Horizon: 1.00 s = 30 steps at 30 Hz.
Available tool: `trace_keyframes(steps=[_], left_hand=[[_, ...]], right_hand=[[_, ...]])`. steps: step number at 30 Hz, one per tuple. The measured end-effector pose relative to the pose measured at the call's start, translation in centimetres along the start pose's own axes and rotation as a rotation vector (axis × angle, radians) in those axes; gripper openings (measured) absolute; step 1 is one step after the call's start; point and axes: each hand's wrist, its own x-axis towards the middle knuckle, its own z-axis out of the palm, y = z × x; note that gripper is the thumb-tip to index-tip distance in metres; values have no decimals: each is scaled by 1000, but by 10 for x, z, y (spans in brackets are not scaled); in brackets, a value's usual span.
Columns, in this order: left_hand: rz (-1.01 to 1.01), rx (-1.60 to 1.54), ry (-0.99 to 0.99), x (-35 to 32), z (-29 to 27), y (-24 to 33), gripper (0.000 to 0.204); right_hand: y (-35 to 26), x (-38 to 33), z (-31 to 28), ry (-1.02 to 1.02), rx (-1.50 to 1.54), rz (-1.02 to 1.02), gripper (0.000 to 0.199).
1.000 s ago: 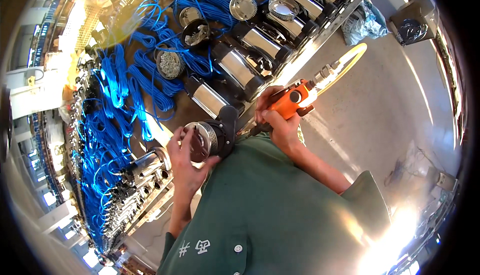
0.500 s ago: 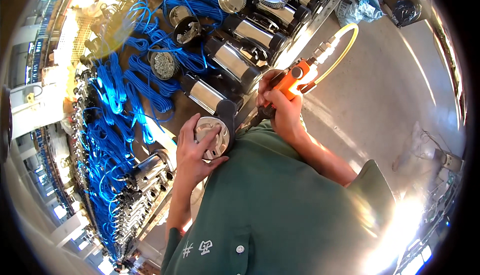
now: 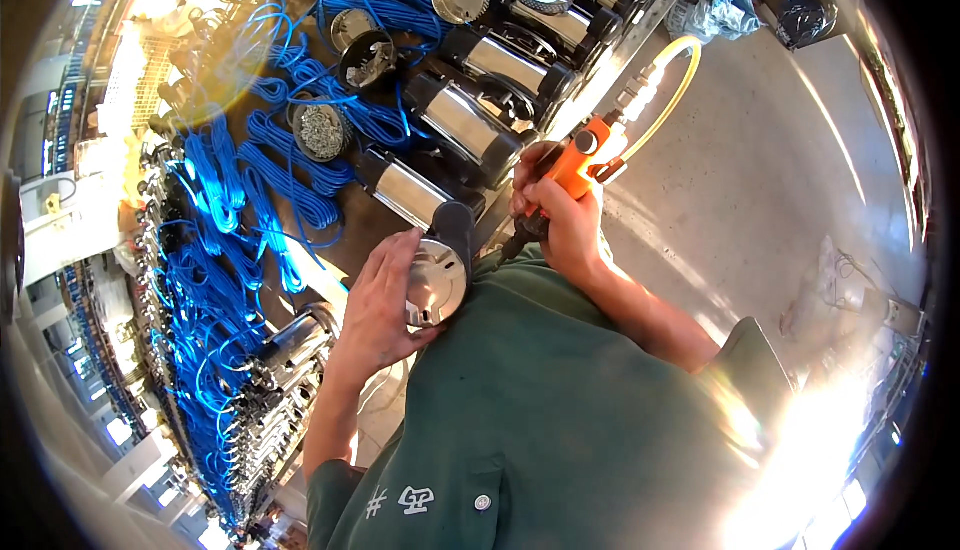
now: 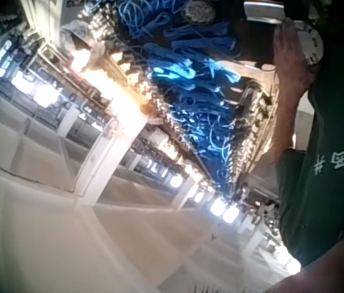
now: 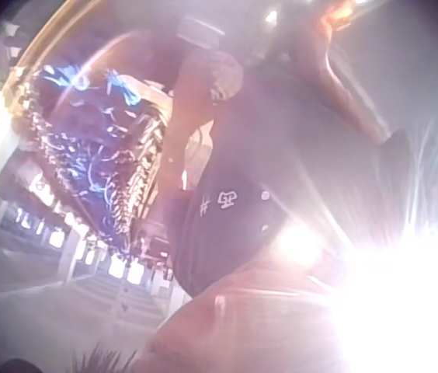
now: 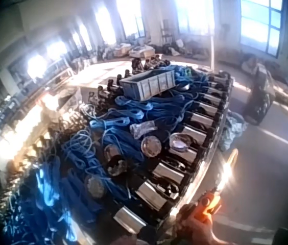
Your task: The person assembles a series of water pumps on a long industrial workbench by hand and using a pneumatic screwdriver to fasten circular metal covers onto the pump bodies. The person picks up metal covers from a cardboard box on the floor and screws them onto the base of several pumps in sequence.
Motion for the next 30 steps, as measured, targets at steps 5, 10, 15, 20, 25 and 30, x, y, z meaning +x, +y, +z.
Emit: trace_keyframes(steps=[5, 10, 15, 20, 25, 30], left_hand=[[70, -144, 68, 9, -20, -19, 113], [-384, -470, 604, 57, -23, -155, 34], [-457, 18, 867, 139, -18, -272, 11], [-69, -21, 674, 247, -31, -266, 8], [-76, 405, 316, 307, -13, -303, 10], [-117, 673, 79, 318, -8, -299, 12]], right_hand=[[1, 2, -3, 91, -43, 31, 31], [-2, 7, -4, 84, -57, -12, 34], [-8, 13, -2, 95, -68, 13, 34], [-10, 20, -9, 168, -96, -42, 34], [-15, 24, -19, 219, -61, -53, 31], [-16, 35, -36, 323, -84, -76, 29]])
